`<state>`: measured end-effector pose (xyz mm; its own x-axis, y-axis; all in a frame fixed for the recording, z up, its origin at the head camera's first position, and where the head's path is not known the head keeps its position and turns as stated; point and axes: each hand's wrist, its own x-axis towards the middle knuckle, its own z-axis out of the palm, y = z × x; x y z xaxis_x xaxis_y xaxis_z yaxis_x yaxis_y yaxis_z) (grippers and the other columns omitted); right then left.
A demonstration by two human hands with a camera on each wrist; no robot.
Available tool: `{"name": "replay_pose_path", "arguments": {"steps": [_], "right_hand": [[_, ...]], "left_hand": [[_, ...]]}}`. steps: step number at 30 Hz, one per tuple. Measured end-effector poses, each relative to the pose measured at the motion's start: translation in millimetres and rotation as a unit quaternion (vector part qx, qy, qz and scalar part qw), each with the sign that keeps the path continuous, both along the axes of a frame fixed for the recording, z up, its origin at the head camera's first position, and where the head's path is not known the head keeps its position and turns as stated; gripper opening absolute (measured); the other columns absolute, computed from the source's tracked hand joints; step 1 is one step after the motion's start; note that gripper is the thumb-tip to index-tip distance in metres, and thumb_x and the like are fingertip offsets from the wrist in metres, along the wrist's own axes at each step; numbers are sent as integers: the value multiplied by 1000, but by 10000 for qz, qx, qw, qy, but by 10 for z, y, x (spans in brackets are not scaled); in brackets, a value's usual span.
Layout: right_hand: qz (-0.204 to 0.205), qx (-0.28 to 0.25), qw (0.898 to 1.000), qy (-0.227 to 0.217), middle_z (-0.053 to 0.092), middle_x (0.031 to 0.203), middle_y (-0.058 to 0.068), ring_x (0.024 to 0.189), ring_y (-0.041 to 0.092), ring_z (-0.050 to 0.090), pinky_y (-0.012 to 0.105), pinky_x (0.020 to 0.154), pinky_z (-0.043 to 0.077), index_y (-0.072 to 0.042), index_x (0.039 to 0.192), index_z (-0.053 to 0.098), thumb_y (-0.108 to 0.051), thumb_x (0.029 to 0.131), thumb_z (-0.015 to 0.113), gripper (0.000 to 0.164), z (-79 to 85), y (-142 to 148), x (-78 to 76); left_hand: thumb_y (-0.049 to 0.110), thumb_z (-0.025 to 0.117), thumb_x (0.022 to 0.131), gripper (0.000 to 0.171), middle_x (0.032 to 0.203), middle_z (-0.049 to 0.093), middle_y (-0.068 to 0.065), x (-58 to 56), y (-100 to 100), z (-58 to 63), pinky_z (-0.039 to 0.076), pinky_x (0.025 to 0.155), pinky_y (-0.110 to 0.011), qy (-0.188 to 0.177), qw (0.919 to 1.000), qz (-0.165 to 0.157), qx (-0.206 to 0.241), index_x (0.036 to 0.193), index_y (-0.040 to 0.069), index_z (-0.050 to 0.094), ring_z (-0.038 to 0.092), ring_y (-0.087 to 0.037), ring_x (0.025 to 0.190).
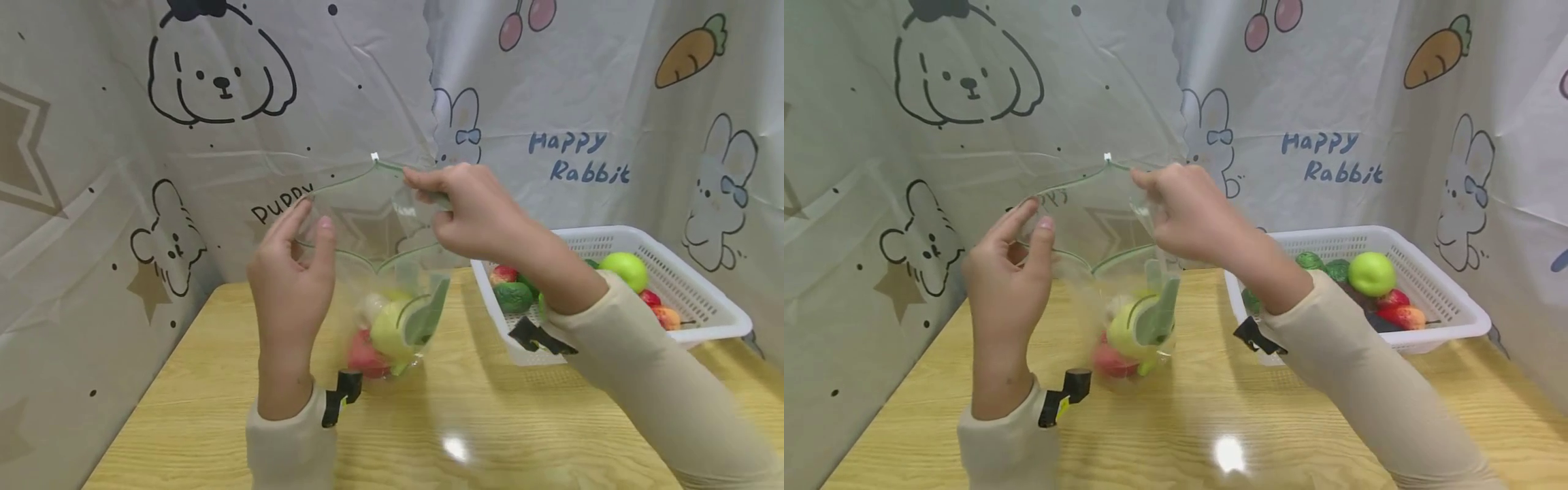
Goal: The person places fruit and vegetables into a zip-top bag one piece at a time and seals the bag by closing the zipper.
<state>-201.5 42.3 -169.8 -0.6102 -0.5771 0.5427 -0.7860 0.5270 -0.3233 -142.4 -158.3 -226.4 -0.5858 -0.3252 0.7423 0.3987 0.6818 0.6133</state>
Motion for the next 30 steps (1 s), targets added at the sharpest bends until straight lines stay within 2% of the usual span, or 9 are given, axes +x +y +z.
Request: {"name": "replay_pose_path", "arguments": {"steps": [4, 7, 11, 13, 15, 18, 20, 25, 30], "right_hand": [[221, -123, 9997, -39, 63, 126, 12, 47, 12, 35, 21, 39, 20, -3, 128, 54, 15, 73, 42, 59, 136, -10, -49], [149, 164, 9996, -151, 65, 123, 10, 44, 12, 22, 21, 40, 21, -6, 127, 56, 15, 72, 43, 60, 104, -15, -135], [30, 898, 9955, -310, 62, 128, 10, 46, 13, 19, 25, 43, 22, -7, 129, 55, 14, 71, 42, 63, 6, -78, -248], [65, 866, 9959, -242, 61, 130, 11, 48, 14, 19, 26, 44, 22, -6, 129, 54, 15, 71, 41, 63, 7, -104, -270], [78, 663, 9978, -58, 61, 129, 11, 48, 14, 22, 27, 44, 19, -6, 129, 55, 15, 71, 40, 63, 39, -107, -273], [35, 433, 9990, 93, 62, 127, 10, 50, 15, 25, 28, 44, 18, -6, 129, 55, 14, 72, 39, 62, 79, -69, -272], [-54, 502, 9987, 59, 61, 129, 9, 49, 14, 23, 27, 44, 18, -8, 130, 53, 13, 74, 40, 61, 76, -44, -276], [-205, 593, 9979, -151, 56, 135, 11, 46, 13, 16, 25, 43, 22, -6, 133, 50, 12, 75, 42, 61, -16, -18, -336], [-126, 111, 9992, 359, 62, 128, 13, 50, 15, 22, 26, 44, 24, -5, 129, 54, 13, 74, 44, 58, -57, 13, -377]], "left_hand": [[30, 53, 92, 35, 126, 64, -3, 71, -11, 41, 39, 50, -22, -15, 9993, 14, 371, 120, 12, 64, 39, -14, 50], [33, 53, 92, 37, 90, 71, -4, 49, -25, 32, 33, 43, -24, -437, 9987, -72, 254, 120, 12, 64, 36, -13, 45], [37, 51, 92, 45, 50, 42, -1, -37, -34, -14, 27, 35, -24, -1243, 9920, -142, -153, 122, 5, 61, 31, -11, 38], [37, 51, 92, 45, 60, 58, -4, -56, -34, -28, 26, 33, -23, -1224, 9923, -79, -158, 123, 6, 60, 28, -11, 37], [35, 53, 91, 43, 88, 71, -7, -59, -42, -29, 26, 35, -23, -838, 9965, 0, -63, 123, 7, 61, 30, -13, 39], [32, 55, 90, 40, 126, 63, -7, -69, -49, -23, 26, 38, -23, -254, 9997, 47, -16, 121, 8, 63, 30, -15, 42], [30, 56, 90, 39, 126, 64, -7, -83, -54, -23, 25, 38, -23, -136, 9999, 14, -52, 121, 8, 63, 28, -14, 42], [32, 56, 90, 43, 132, 59, -8, -134, -32, -53, 37, 47, -24, -471, 9988, -148, 4, 125, 8, 59, 29, -11, 38], [35, 58, 89, 50, 139, 53, -6, -171, 23, -75, 59, 59, -29, -87, 9997, -188, 126, 130, 7, 55, 63, -13, 61]]}}
